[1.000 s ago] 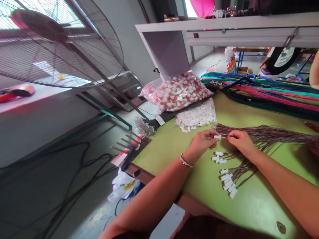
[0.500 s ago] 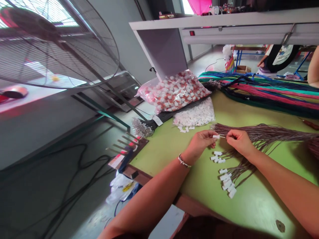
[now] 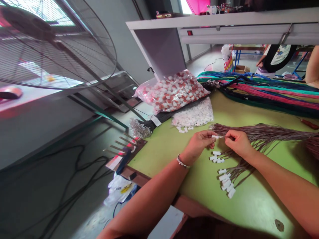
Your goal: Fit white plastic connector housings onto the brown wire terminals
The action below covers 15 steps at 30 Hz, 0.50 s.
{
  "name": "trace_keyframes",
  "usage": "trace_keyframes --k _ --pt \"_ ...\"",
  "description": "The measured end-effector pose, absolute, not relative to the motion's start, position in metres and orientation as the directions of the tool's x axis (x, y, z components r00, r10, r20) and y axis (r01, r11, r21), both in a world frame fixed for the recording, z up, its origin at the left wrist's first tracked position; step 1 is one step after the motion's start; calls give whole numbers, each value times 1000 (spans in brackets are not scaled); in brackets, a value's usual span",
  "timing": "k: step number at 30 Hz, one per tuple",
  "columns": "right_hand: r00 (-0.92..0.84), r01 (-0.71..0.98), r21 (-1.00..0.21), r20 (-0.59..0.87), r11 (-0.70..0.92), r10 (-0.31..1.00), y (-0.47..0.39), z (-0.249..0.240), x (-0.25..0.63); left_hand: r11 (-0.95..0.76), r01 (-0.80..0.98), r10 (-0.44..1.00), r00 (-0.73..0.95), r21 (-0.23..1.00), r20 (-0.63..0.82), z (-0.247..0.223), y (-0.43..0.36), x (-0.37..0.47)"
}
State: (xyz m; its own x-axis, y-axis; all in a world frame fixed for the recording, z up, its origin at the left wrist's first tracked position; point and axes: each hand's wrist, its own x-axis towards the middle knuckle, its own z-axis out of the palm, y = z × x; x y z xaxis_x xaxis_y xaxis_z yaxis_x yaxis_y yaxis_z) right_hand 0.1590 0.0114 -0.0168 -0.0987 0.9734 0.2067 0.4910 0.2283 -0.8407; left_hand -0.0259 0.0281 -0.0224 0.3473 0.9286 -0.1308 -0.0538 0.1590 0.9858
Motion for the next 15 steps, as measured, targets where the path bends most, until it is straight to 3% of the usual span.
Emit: trace_keyframes --k 11,15 --pt "-191 627 -714 248 313 950 9 -19 158 157 109 951 253 982 -180 -14 20 -13" --pt "-197 598 -742 229 302 953 8 -21 157 174 79 936 298 982 -190 -19 22 -11"
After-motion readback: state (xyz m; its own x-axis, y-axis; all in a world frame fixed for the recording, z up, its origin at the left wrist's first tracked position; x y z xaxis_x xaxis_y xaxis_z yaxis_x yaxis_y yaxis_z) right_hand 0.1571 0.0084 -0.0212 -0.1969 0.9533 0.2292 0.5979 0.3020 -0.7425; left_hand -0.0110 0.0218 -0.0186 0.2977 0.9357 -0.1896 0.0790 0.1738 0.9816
